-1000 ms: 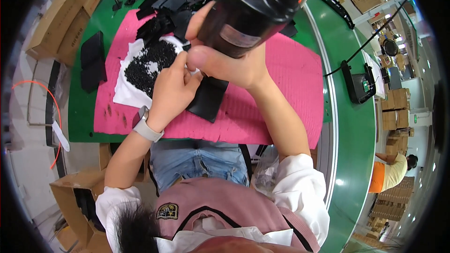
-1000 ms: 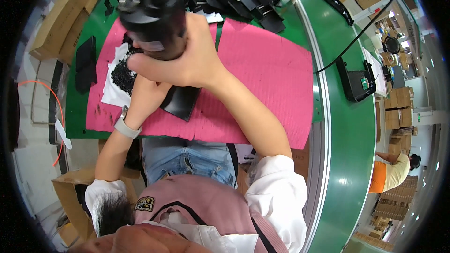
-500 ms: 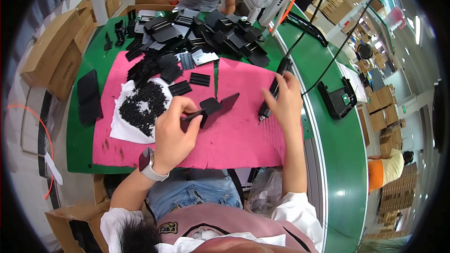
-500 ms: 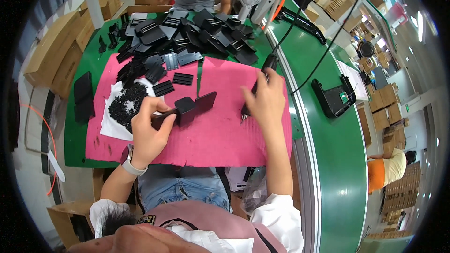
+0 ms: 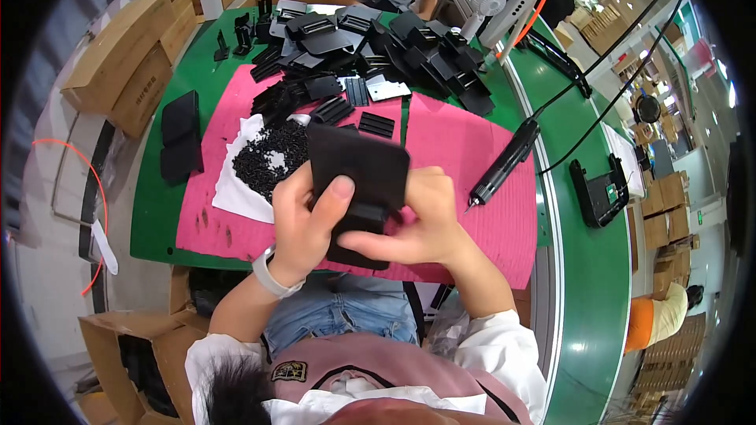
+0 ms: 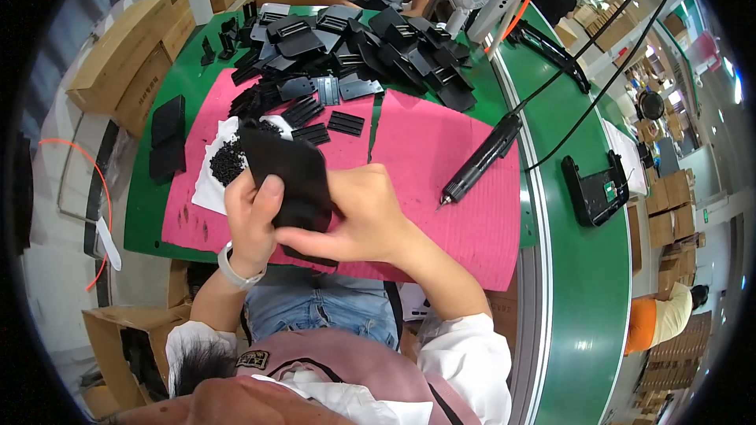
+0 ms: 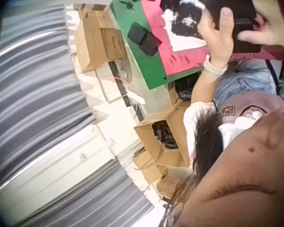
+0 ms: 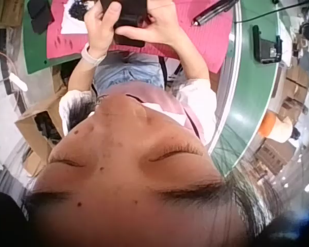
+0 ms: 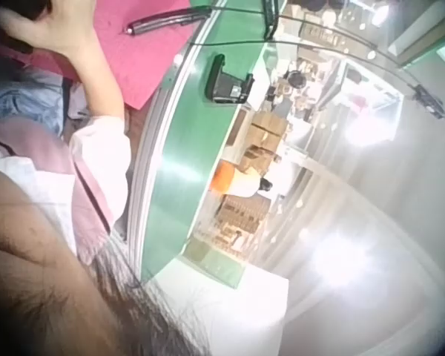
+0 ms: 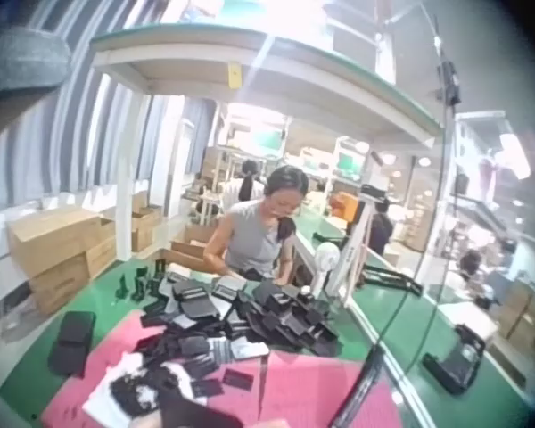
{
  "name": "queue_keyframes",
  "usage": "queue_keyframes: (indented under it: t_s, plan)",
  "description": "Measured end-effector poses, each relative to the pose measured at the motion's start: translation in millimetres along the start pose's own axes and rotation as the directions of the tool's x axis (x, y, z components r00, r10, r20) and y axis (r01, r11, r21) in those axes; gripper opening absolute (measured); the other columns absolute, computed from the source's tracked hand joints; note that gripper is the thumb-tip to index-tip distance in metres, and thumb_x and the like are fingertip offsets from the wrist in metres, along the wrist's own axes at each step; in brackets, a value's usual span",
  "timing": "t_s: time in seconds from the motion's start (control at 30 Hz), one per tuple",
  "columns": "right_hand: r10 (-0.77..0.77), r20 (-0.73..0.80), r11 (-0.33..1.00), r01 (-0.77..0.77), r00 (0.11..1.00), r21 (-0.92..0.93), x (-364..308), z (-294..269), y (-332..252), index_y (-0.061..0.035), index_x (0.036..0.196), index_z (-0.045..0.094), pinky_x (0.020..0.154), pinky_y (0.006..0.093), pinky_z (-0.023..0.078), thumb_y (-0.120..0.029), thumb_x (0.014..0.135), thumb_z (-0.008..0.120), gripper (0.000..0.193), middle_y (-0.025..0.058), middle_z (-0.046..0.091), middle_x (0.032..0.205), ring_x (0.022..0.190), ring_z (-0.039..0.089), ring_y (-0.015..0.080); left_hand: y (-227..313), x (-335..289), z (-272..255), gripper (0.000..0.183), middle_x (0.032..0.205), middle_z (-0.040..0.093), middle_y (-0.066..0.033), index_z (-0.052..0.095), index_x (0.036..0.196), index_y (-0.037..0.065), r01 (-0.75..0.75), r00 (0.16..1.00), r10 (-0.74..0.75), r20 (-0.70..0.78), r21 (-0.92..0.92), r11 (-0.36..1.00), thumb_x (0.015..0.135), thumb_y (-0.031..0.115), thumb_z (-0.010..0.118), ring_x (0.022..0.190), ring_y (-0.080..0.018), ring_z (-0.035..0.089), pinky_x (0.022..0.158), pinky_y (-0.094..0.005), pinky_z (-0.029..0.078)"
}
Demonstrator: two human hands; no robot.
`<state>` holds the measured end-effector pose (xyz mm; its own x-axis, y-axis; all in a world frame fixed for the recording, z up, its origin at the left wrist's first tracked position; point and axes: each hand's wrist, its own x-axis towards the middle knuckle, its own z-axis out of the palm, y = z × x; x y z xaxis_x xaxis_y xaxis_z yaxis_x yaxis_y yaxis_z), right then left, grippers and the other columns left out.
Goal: Assembling small plastic components by inserting screws using an electric screwdriver.
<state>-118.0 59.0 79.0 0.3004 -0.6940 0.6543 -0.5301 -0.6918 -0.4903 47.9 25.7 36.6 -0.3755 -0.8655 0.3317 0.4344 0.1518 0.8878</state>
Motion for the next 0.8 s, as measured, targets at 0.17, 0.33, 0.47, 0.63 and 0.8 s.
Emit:
queue_keyframes:
  t_s: [0.17,0.33,0.47,0.63,0.8]
  plan:
    - [-0.002,0.052,0.907,-0.02,0.999,0.42,-12,2,1,0.0017,0.078,0.065,0.05,0.029,0.047,-0.036,0.084,0.053,0.04,0.0109,0.063,0.066,0.051,0.06,0.0204,37,-27,-20,0.03,0.091,0.062,-0.0035,0.058,0.105,-0.006,-0.103,0.987,0.121,-0.106,0.161,0.982,0.086,0.017,0.062,0.081,-0.0091,0.055,0.071,-0.0237,0.045]
    - [0.304,0.125,0.871,-0.329,0.944,0.364,12,2,7,0.001,0.094,0.066,0.062,0.0254,0.049,-0.014,0.087,0.056,0.019,0.0069,0.068,0.082,0.064,0.062,0.0117,79,-70,-144,0.024,0.096,0.058,-0.0025,0.056,0.107,0.007,-0.232,0.6,0.101,-0.794,-0.052,0.971,0.091,0.024,0.055,0.086,-0.0137,0.055,0.081,-0.0301,0.046]
    - [0.578,0.156,0.767,-0.598,0.801,0.234,30,4,73,0.002,0.09,0.066,0.057,0.0213,0.047,-0.01,0.086,0.06,0.014,0.0019,0.067,0.077,0.062,0.058,0.0061,112,-204,-351,0.041,0.124,0.056,-0.0108,0.052,0.127,0.003,-0.068,0.153,0.18,-0.972,0.172,0.983,0.097,0.029,0.041,0.111,-0.0255,0.056,0.099,-0.0359,0.044]
    - [0.327,-0.106,0.944,-0.33,0.939,-0.017,76,13,140,-0.0002,0.091,0.067,0.058,0.0251,0.049,-0.012,0.083,0.062,0.015,0.0071,0.067,0.073,0.061,0.062,0.0112,134,-502,-522,0.051,0.125,0.052,-0.0208,0.051,0.127,-0.001,-0.116,-0.374,0.129,-0.919,0.184,0.976,0.089,0.034,0.054,0.117,-0.0326,0.052,0.094,-0.0415,0.047]
    - [0.093,-0.09,0.798,-0.128,0.992,-0.589,134,56,177,-0.0062,0.115,0.059,0.085,0.0425,0.049,-0.04,0.076,0.066,0.052,0.0161,0.063,0.108,0.103,0.058,0.0323,108,-532,-485,0.041,0.115,0.057,-0.0154,0.055,0.12,-0.002,0.281,-0.625,0.289,-0.725,0.137,0.95,0.089,0.025,0.058,0.105,-0.0274,0.058,0.085,-0.0398,0.047]
